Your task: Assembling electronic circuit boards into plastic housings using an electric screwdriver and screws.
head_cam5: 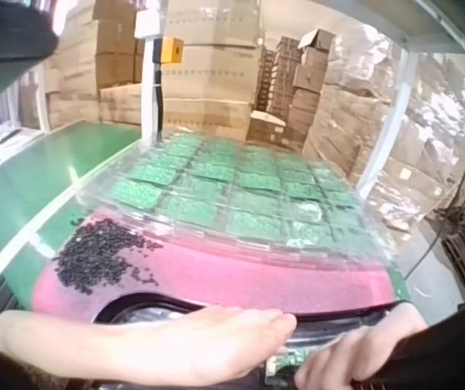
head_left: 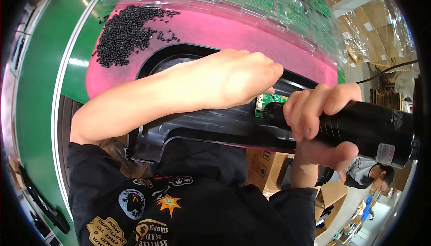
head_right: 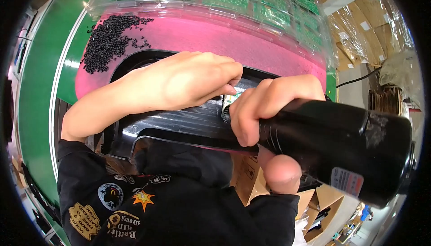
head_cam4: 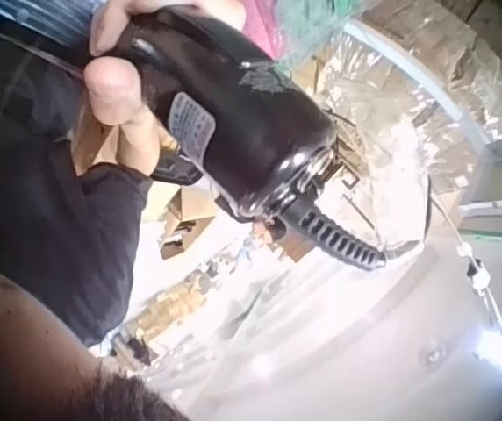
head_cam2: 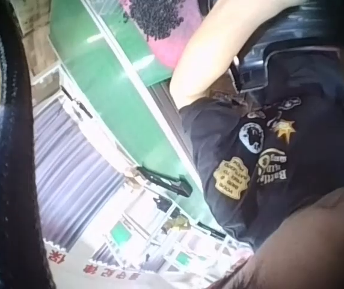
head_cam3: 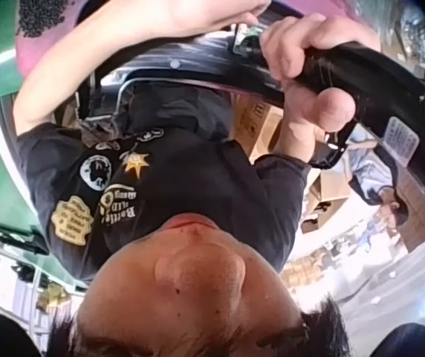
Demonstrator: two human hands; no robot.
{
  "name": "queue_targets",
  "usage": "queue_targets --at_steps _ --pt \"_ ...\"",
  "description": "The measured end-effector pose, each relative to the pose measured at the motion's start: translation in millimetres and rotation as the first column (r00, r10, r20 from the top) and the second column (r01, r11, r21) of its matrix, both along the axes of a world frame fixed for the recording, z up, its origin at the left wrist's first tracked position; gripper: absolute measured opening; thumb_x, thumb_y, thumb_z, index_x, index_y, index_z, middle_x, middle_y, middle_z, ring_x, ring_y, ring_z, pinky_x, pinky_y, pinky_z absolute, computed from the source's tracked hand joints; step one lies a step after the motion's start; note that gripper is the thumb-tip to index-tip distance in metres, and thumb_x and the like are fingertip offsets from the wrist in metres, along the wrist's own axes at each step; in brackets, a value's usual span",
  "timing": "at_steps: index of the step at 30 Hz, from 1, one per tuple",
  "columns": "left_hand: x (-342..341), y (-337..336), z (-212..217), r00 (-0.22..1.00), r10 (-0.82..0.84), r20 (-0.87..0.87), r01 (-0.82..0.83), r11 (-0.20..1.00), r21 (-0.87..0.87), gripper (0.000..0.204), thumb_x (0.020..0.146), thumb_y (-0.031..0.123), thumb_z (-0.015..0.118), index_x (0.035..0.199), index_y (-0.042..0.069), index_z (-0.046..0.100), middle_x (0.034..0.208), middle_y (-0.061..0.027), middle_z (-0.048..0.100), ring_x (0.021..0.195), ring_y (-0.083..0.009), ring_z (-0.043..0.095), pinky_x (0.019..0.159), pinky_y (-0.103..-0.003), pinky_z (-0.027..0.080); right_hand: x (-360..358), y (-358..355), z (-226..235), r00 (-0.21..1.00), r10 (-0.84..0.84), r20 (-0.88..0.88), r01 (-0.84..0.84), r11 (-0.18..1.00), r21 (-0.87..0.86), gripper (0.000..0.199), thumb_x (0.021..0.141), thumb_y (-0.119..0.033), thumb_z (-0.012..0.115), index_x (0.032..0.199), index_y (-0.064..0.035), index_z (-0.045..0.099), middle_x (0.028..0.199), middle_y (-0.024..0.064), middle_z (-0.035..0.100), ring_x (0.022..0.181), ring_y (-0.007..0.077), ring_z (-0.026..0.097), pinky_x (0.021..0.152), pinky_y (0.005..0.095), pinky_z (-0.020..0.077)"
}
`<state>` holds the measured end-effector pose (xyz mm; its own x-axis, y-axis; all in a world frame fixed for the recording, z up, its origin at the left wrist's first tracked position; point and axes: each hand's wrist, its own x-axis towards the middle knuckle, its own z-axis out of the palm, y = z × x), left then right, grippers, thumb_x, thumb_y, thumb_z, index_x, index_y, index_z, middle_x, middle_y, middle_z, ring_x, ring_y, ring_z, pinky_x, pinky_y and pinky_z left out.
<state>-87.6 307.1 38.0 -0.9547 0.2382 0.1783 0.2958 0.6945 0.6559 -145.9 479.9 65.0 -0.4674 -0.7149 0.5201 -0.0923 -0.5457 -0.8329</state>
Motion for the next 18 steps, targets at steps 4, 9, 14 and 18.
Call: queue_targets --at_steps 4,9,14,18 --pt "0.1 -1.9 -2.3 1.000 -0.012 -0.005 0.012 1.000 0.014 0.023 0.093 0.020 0.054 0.089 -0.002 0.049 0.084 -0.0187 0.058 0.087 -0.0417 0.056 0.071 -0.048 0.043 3.4 3.2 5.6 0.982 -0.189 0.029 0.186 0.980 0.074 0.064 0.078 -0.065 0.068 0.096 -0.0097 0.042 0.060 -0.0024 0.047 0.041 0.0087 0.042 0.044 0.0256 0.0370" --pt "2.1 -1.2 -0.7 0.999 -0.011 -0.031 0.011 1.000 -0.012 0.023 0.092 0.019 0.056 0.088 -0.002 0.049 0.081 -0.0192 0.057 0.083 -0.0426 0.056 0.068 -0.049 0.042 -2.4 10.8 3.8 0.987 -0.152 0.046 0.152 0.988 -0.003 0.062 0.080 -0.064 0.066 0.097 -0.0093 0.042 0.060 -0.0016 0.047 0.041 0.0093 0.042 0.045 0.0258 0.0378" --pt "-1.0 -0.1 -0.1 1.000 -0.019 -0.009 0.018 1.000 -0.017 0.021 0.091 0.018 0.057 0.089 -0.002 0.052 0.081 -0.0194 0.058 0.080 -0.0430 0.056 0.066 -0.049 0.043 -2.4 10.9 5.2 0.984 -0.165 0.071 0.160 0.985 0.067 0.062 0.081 -0.064 0.065 0.098 -0.0087 0.042 0.061 -0.0007 0.048 0.042 0.0101 0.043 0.047 0.0268 0.0389" --pt "-0.7 -0.8 1.9 1.000 -0.008 0.021 0.009 1.000 -0.027 0.020 0.091 0.018 0.058 0.092 -0.001 0.054 0.082 -0.0188 0.060 0.081 -0.0431 0.057 0.066 -0.048 0.044 -9.9 9.0 3.9 0.998 -0.043 0.049 0.038 0.995 0.096 0.065 0.078 -0.065 0.068 0.099 -0.0088 0.043 0.062 -0.0015 0.049 0.043 0.0099 0.045 0.048 0.0266 0.0397"
